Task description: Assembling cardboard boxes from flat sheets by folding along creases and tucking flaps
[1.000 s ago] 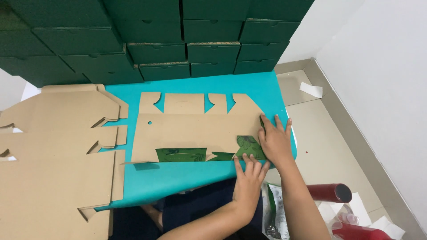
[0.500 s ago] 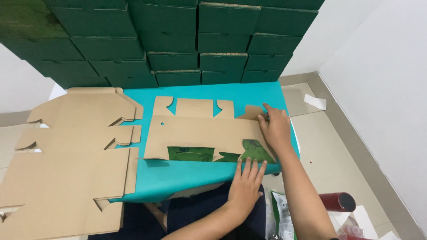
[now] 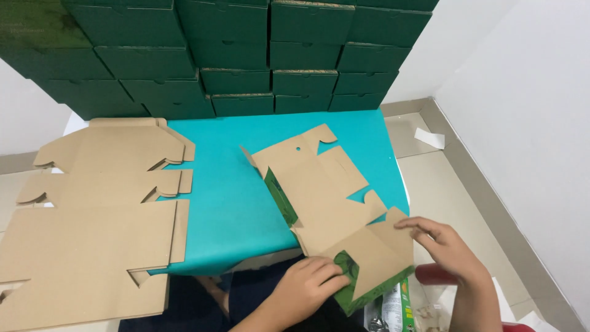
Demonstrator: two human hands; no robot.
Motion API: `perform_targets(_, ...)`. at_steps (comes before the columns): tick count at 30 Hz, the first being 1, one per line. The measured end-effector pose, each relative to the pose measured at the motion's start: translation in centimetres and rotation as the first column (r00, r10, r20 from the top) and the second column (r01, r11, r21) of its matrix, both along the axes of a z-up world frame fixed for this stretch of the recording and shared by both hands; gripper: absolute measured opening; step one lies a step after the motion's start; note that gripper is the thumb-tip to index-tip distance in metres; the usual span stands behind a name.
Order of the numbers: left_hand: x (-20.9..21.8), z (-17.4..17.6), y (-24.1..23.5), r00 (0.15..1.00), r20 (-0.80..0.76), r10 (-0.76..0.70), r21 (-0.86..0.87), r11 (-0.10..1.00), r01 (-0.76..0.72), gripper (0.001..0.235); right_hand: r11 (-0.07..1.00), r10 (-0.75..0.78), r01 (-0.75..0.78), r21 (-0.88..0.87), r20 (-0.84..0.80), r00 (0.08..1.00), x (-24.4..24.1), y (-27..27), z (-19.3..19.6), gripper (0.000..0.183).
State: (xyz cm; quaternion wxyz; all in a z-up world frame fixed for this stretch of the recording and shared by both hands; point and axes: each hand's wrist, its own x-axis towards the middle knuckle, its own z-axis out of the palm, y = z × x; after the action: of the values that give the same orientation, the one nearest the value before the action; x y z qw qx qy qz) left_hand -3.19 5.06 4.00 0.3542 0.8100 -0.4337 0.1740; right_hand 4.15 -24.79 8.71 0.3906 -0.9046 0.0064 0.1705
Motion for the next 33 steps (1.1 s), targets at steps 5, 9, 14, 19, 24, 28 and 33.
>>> perform_targets(5, -0.3, 1.2, 3.6, 0.999, -0.031, 0.017, -0.075, 0.997, -0.020, 0.015, 0.998, 0.003, -0.004, 0.059, 0.019, 1.000, -3.3, 0.3, -0.1, 0.032)
perform_targets(9, 0.2, -0.1, 6.9, 0.979, 0.014, 0.202, -0.151, 0.969, -0.197, 0.025, 0.950, 0.297, -0.311, -0.023, 0.379, 0.876, -4.4, 3.2, -0.3, 0.015)
perform_targets(14, 1.1, -1.6, 10.6, 0.699, -0.229, 0.678, -0.152, 0.684, -0.713, 0.057, 0.877, 0.409, -0.458, -0.149, 0.731, 0.546, -3.8, 12.1, 0.4, 0.007)
perform_targets(19, 0.7, -0.3, 12.2, 0.498, -0.460, 0.735, -0.238, 0.438, -0.867, 0.067, 0.813, 0.378, -0.580, 0.044, 0.718, 0.584, -3.1, 20.5, -1.9, 0.009)
perform_targets(24, -1.3, -1.1, 12.2, 0.464, -0.540, 0.702, -0.331, 0.330, -0.884, 0.049, 0.823, 0.343, -0.567, 0.024, 0.775, 0.531, -1.3, 26.7, -3.5, 0.013)
perform_targets(28, -2.4, -1.7, 11.9, 0.438, -0.497, 0.749, -0.270, 0.346, -0.899, 0.045, 0.832, 0.399, -0.535, -0.151, 0.832, 0.386, 1.0, 29.6, -5.1, 0.011)
perform_targets(33, -2.1, -3.4, 11.6, 0.361, -0.123, 0.925, 0.085, 0.372, -0.924, 0.059, 0.738, 0.596, -0.466, -0.488, 0.795, 0.110, 2.8, 31.5, -4.9, 0.029)
